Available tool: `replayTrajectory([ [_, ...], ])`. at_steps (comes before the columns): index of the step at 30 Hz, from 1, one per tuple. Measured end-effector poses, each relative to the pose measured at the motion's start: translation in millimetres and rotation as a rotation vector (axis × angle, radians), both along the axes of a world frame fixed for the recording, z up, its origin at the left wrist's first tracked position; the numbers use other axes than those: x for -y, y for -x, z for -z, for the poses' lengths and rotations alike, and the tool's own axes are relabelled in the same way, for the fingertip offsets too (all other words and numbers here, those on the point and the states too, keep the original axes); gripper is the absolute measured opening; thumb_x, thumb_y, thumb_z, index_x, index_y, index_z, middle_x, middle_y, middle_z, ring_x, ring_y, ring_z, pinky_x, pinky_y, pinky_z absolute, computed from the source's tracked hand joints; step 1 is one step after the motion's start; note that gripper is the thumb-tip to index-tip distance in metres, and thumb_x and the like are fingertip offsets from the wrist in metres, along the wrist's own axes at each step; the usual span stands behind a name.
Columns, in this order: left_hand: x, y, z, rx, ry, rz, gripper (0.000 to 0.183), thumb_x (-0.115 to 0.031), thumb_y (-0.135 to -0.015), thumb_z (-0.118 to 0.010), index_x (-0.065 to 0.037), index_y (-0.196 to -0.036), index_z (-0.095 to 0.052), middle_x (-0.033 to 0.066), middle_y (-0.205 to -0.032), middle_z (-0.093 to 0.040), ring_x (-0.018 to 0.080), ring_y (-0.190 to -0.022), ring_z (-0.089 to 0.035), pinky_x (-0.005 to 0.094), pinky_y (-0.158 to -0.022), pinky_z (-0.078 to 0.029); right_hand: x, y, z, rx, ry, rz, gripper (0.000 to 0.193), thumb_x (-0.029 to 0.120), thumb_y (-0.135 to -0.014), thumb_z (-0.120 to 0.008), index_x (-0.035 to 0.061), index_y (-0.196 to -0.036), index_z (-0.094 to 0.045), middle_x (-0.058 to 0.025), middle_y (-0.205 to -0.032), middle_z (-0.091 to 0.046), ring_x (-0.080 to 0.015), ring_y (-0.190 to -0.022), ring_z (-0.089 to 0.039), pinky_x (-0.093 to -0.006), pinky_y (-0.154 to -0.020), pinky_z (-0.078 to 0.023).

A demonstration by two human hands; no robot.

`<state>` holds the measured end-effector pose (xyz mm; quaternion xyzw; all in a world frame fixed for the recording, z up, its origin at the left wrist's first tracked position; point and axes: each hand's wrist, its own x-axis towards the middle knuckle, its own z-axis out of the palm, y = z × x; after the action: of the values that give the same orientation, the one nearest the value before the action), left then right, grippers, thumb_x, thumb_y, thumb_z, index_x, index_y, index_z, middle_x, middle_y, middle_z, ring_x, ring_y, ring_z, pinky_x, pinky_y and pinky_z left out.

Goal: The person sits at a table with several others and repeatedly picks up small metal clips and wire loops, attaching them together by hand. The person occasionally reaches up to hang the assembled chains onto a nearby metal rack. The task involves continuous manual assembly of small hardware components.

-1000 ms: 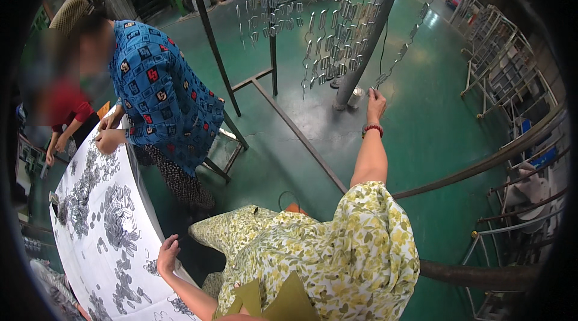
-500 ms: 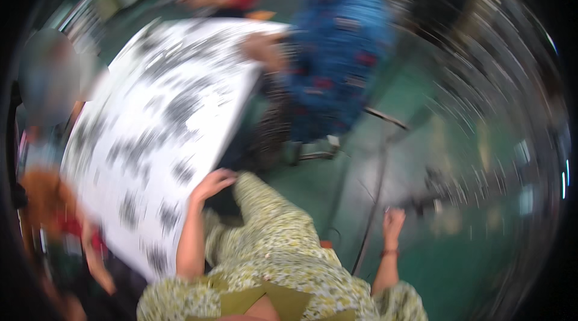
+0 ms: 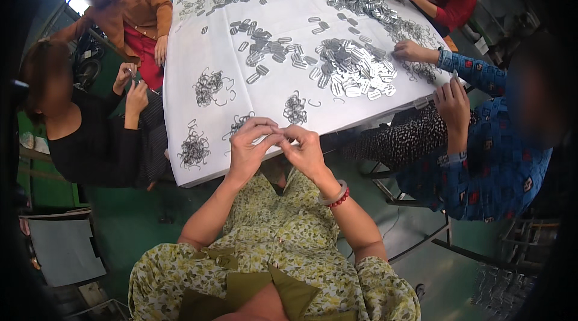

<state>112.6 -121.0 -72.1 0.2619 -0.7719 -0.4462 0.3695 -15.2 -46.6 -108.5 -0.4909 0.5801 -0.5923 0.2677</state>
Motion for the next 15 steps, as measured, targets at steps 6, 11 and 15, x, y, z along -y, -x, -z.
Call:
replayTrajectory([
  [6, 21.1, -7.1, 0.1, -0.022, -0.204, 0.035, 0.007, 0.003, -0.077, -0.064, 0.001, -0.083, -0.066, 0.011, -0.092, -0.067, 0.0164, -0.084, -0.063, 0.0282, -0.076, -0.05, 15.9, 79.8, -4.6, -0.13, -0.441, -0.165, 0.028, 0.011, -0.082, -0.063, 0.0007, -0.107, -0.064, -0.0055, -0.078, -0.068, -0.0085, -0.068, -0.056, -0.0252, -0.063, -0.047],
  [11, 29.5, 7.6, 11.4, -0.035, -0.106, 0.075, 0.01, 0.005, -0.075, -0.064, 0.001, -0.084, -0.068, 0.0112, -0.093, -0.067, 0.0175, -0.083, -0.064, 0.0278, -0.076, -0.052, 69.0, 148.8, 29.9, -0.651, -0.492, 0.414, 0.031, 0.02, -0.082, -0.063, -0.0029, -0.1, -0.055, -0.0208, -0.066, -0.061, -0.0373, -0.065, -0.06, -0.0426, -0.059, -0.046],
  [15, 26.2, 10.6, 5.5, 0.024, -0.017, 0.059, 0.012, 0.003, -0.076, -0.064, 0.0, -0.086, -0.068, 0.0097, -0.092, -0.065, 0.0182, -0.083, -0.064, 0.0276, -0.074, -0.053, 102.7, 152.2, 67.6, -0.836, -0.404, 0.368, 0.053, 0.011, -0.067, -0.073, -0.0045, -0.109, -0.047, -0.0236, -0.075, -0.06, -0.0393, -0.074, -0.06, -0.0455, -0.065, -0.047],
])
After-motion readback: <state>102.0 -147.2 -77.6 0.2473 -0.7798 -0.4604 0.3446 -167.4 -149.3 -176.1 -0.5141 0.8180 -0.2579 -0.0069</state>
